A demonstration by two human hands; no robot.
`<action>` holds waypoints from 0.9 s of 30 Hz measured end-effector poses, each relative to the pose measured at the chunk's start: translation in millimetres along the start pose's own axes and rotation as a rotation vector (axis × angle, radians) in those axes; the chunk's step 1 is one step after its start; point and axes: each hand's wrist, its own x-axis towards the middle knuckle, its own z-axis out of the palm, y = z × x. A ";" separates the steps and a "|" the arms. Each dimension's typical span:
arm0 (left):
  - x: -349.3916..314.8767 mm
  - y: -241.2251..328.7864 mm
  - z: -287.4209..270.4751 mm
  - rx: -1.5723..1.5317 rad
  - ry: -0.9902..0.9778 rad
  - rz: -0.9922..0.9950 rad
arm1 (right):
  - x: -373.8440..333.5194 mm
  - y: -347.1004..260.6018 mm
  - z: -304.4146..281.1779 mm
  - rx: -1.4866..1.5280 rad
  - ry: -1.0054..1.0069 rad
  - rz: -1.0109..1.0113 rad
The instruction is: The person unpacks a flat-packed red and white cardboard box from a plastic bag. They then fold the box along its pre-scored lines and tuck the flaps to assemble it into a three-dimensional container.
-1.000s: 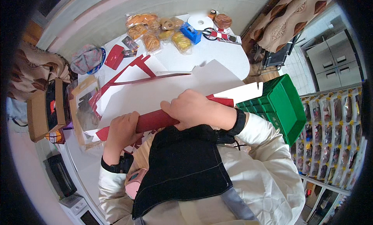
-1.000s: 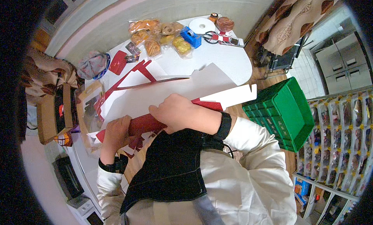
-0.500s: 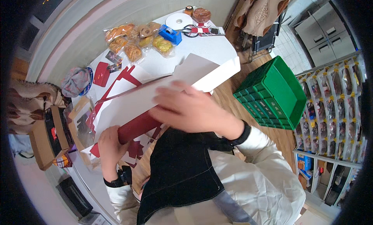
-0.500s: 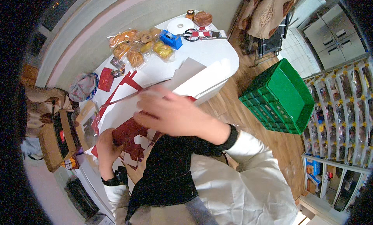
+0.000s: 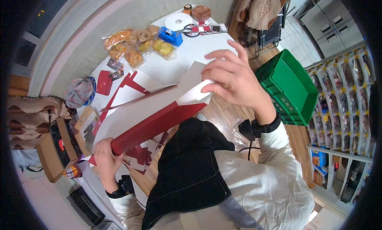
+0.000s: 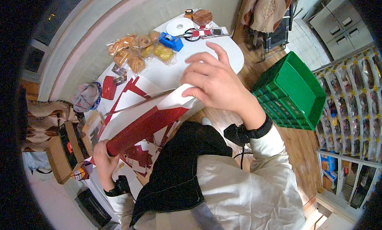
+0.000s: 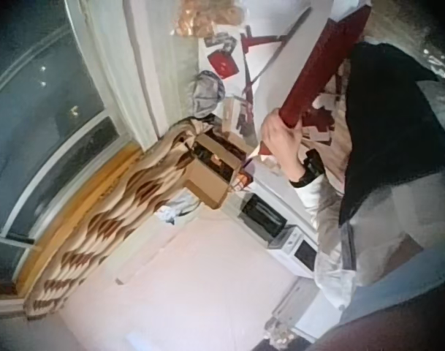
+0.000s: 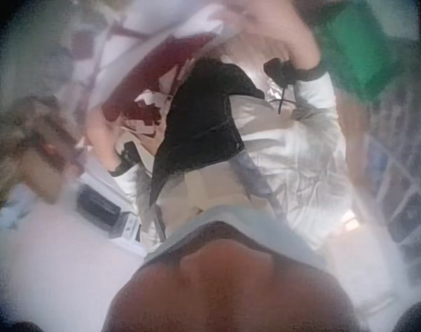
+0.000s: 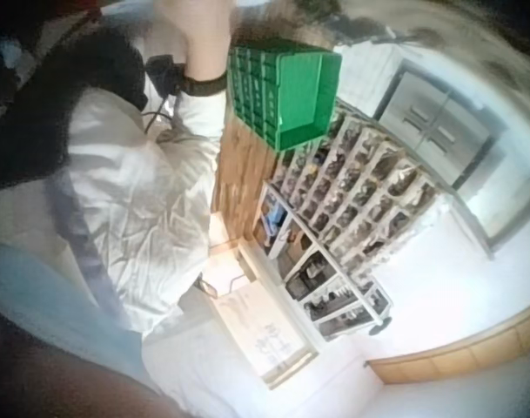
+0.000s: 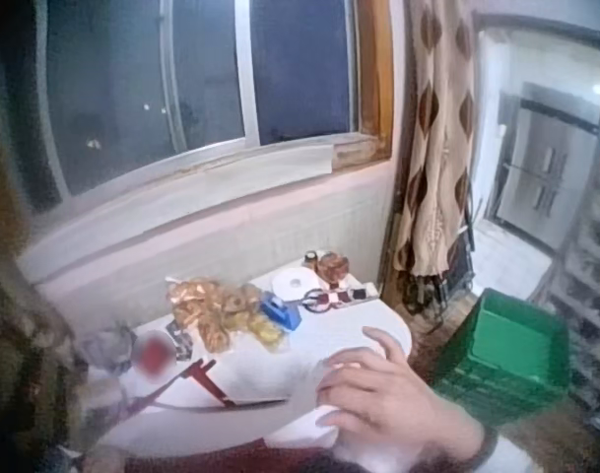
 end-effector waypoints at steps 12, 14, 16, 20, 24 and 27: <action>-3.8 -29.9 -22.4 0.034 0.314 -0.152 | -87.7 67.2 -25.1 -0.526 0.128 0.647; -3.8 -42.0 -29.8 -0.049 0.433 -0.208 | -101.3 68.8 -19.2 -0.467 0.119 0.592; -3.2 -51.0 -45.0 -0.106 0.421 -0.256 | -72.9 52.5 -14.1 0.008 0.331 0.564; 5.6 -75.5 -57.4 -0.169 0.456 -0.216 | 36.4 39.2 -31.9 0.066 0.392 0.125; 34.8 -85.4 -54.3 -0.348 0.567 -0.209 | 138.0 52.2 -48.4 0.120 0.432 -0.132; 42.3 -78.4 -43.5 -0.526 0.855 -0.304 | 192.4 40.8 -69.9 0.196 0.263 -0.175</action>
